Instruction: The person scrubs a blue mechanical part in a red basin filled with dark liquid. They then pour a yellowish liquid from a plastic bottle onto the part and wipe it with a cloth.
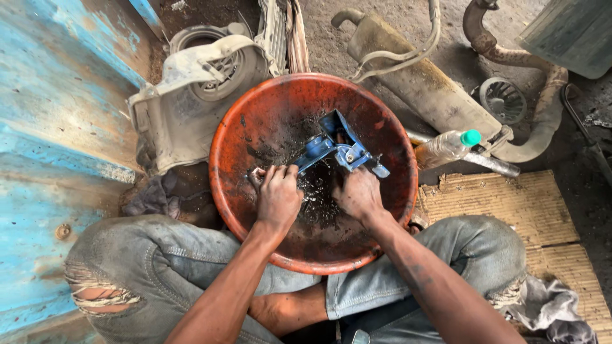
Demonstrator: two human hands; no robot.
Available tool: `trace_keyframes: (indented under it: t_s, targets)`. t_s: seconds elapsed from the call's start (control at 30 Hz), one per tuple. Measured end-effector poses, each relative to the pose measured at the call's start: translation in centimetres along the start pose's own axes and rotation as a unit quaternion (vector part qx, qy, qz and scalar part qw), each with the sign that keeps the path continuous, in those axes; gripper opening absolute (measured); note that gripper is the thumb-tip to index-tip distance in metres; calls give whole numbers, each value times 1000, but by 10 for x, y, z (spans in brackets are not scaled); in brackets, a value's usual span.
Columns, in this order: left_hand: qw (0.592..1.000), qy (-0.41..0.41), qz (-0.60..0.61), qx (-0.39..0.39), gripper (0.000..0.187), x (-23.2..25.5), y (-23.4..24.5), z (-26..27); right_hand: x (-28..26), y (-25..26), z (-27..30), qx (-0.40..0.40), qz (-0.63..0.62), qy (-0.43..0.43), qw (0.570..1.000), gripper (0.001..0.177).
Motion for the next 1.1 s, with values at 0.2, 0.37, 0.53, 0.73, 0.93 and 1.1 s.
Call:
trace_keyframes:
  t_s: [0.2,0.37,0.53,0.73,0.93,1.1]
  targets:
    - [999,25,-17,37,40,-14,6,-8,0,9,1,51,-26,59,997,27]
    - [997,35,-19,65,30,-22,7,-12,16,13,-10,3,-49,-59,997,44]
    - [998,36,-20,43,28,-22,-1,-11,24,-15,-41,-58,69,-40,995,34]
    - [997,15,-70,-24,27,-16,-14,-10,15,-30,-32,-138,104,9,985,30]
    - [996,9,-67,-60,35,-9,-22,-14,-2,54,11,-149,80,-29,985,29]
    - [993,59,4,-106,38,-8,-21,-20,-27,129,14,-62,-125,21,990,27]
Point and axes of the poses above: each hand's wrist, its own z-axis away from the middle knuckle, its own y-axis out of the back of the hand, x = y × z, the point moved 3 cm from there along -z, towards the middle knuckle, and after that the axes turned 6 degrees about -y, right-handed, at the moved point
